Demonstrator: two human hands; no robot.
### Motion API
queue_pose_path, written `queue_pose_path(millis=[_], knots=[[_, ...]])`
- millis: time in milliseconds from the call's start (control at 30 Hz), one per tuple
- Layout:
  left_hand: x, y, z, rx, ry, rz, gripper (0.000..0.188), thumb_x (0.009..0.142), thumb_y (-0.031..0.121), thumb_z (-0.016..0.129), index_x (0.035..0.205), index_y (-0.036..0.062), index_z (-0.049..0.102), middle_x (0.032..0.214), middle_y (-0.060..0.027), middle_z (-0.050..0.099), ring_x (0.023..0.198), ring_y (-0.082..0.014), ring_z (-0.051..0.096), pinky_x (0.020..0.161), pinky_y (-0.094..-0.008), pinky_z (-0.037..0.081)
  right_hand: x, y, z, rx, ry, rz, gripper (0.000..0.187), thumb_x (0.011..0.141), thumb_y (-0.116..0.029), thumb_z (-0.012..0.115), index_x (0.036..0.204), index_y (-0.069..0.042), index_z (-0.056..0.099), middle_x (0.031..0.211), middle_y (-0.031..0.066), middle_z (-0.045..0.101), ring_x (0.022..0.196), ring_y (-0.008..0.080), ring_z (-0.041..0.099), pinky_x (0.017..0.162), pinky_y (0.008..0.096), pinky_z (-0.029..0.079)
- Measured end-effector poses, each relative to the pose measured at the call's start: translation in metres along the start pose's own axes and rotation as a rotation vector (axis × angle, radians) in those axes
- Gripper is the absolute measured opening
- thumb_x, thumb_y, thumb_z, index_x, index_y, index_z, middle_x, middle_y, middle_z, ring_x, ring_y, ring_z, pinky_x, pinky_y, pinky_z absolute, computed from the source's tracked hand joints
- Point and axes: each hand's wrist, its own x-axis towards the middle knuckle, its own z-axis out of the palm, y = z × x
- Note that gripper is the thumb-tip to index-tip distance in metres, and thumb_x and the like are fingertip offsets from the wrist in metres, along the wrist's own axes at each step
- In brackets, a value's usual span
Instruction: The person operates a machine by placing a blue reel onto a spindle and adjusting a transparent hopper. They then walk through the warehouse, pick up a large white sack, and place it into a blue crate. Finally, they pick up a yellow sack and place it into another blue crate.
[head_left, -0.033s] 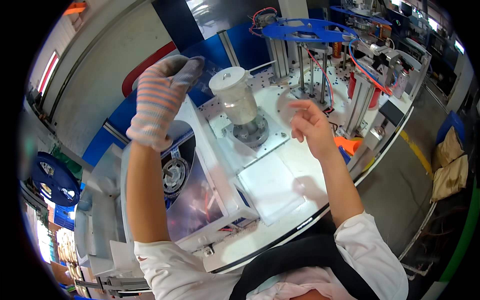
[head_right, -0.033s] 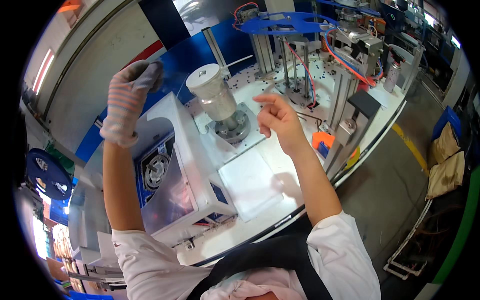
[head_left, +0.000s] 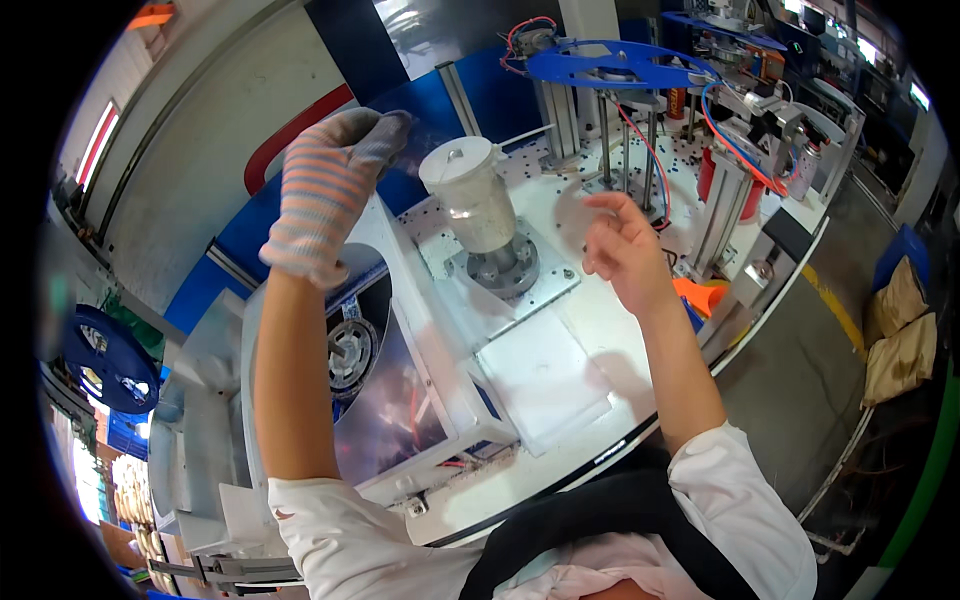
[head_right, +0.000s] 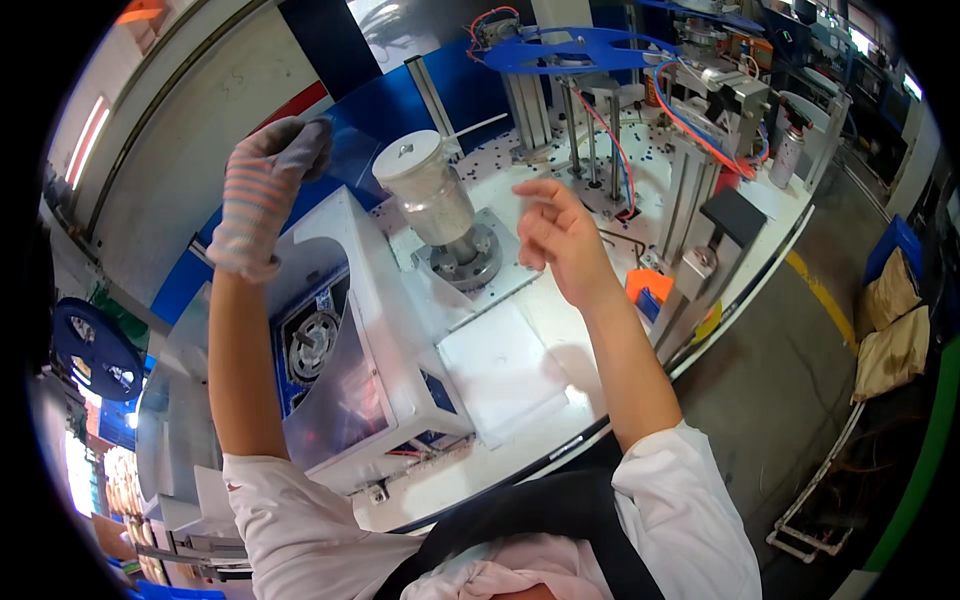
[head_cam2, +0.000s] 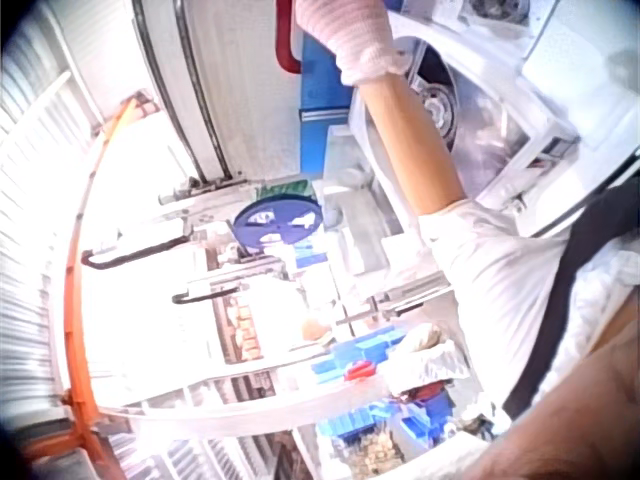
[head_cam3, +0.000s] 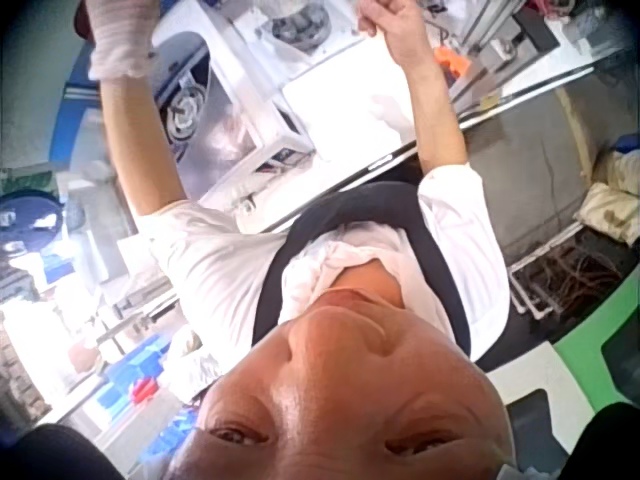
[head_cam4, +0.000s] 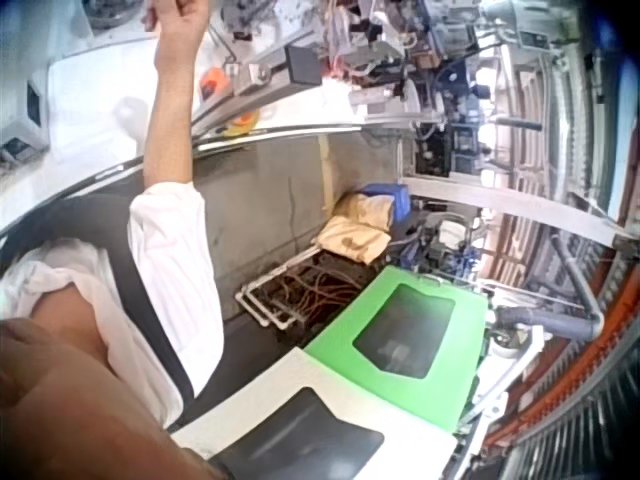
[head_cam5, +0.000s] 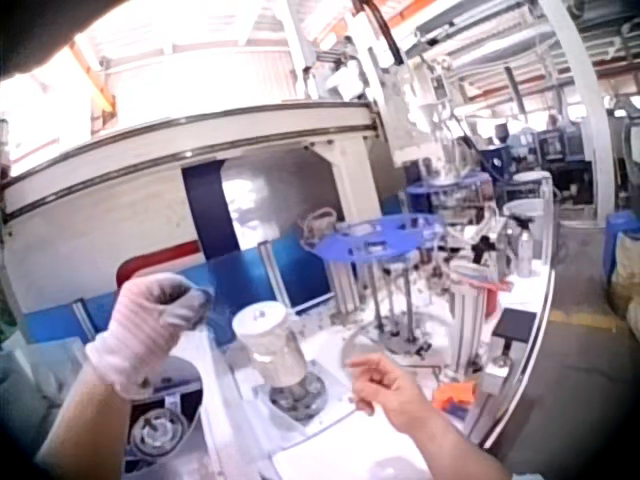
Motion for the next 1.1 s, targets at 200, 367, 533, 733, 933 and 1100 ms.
queue_pose_path(millis=[200, 367, 533, 733, 933, 1100], knots=[[0.106, -0.055, 0.045, -0.009, 0.029, -0.277, 0.032, 0.086, 0.032, 0.069, 0.094, 0.0002, 0.069, 0.075, -0.0051, 0.066, 0.063, -0.0124, 0.057, 0.061, -0.0252, 0.048, 0.106, 0.03, -0.052, 1.021, -0.121, 0.055, 0.02, 0.097, -0.012, 0.049, 0.115, -0.007, 0.057, 0.091, 0.0061, 0.056, 0.068, 0.0125, 0.051, 0.061, 0.0262, 0.052], [0.173, -0.122, 0.062, -0.099, -0.033, -0.434, 0.031, 0.084, 0.033, 0.07, 0.087, 0.0022, 0.066, 0.073, -0.0083, 0.065, 0.059, -0.0202, 0.062, 0.058, -0.0306, 0.053, 0.195, 0.066, -0.087, 1.381, -0.125, 0.106, 0.019, 0.094, -0.003, 0.05, 0.111, -0.001, 0.06, 0.098, 0.0136, 0.059, 0.077, 0.0183, 0.056, 0.065, 0.0265, 0.057], [0.186, -0.122, 0.1, -0.035, -0.119, -0.671, 0.031, 0.09, 0.033, 0.062, 0.094, 0.002, 0.067, 0.087, -0.0098, 0.068, 0.077, -0.0184, 0.065, 0.079, -0.0255, 0.052, 0.235, 0.111, -0.129, 1.448, -0.025, 0.092, 0.022, 0.094, -0.001, 0.048, 0.114, 0.004, 0.055, 0.098, 0.017, 0.058, 0.077, 0.0205, 0.057, 0.066, 0.0275, 0.055], [0.169, -0.22, 0.078, -0.367, -0.097, -0.904, 0.027, 0.086, 0.021, 0.068, 0.102, -0.0012, 0.068, 0.106, -0.0174, 0.067, 0.097, -0.0274, 0.064, 0.097, -0.0356, 0.046, 0.221, 0.138, -0.109, 1.464, 0.087, 0.211, 0.024, 0.094, -0.001, 0.049, 0.116, 0.007, 0.054, 0.103, 0.0195, 0.059, 0.077, 0.0199, 0.06, 0.068, 0.0268, 0.056], [0.161, -0.225, 0.082, -0.466, -0.064, -0.904, 0.034, 0.084, 0.014, 0.069, 0.111, -0.0052, 0.062, 0.12, -0.023, 0.06, 0.109, -0.0337, 0.058, 0.104, -0.0384, 0.041, 0.218, 0.114, -0.093, 1.373, 0.116, 0.197, 0.027, 0.093, -0.002, 0.052, 0.119, 0.006, 0.053, 0.103, 0.0165, 0.058, 0.077, 0.016, 0.059, 0.068, 0.0241, 0.055], [0.151, -0.216, 0.08, -0.475, -0.043, -0.917, 0.032, 0.086, 0.014, 0.066, 0.11, -0.0066, 0.061, 0.121, -0.0229, 0.059, 0.11, -0.0333, 0.058, 0.103, -0.0369, 0.042, 0.205, 0.119, -0.085, 1.35, 0.14, 0.217, 0.029, 0.095, -0.002, 0.048, 0.123, 0.004, 0.05, 0.105, 0.0151, 0.057, 0.077, 0.0144, 0.055, 0.066, 0.0228, 0.054]])
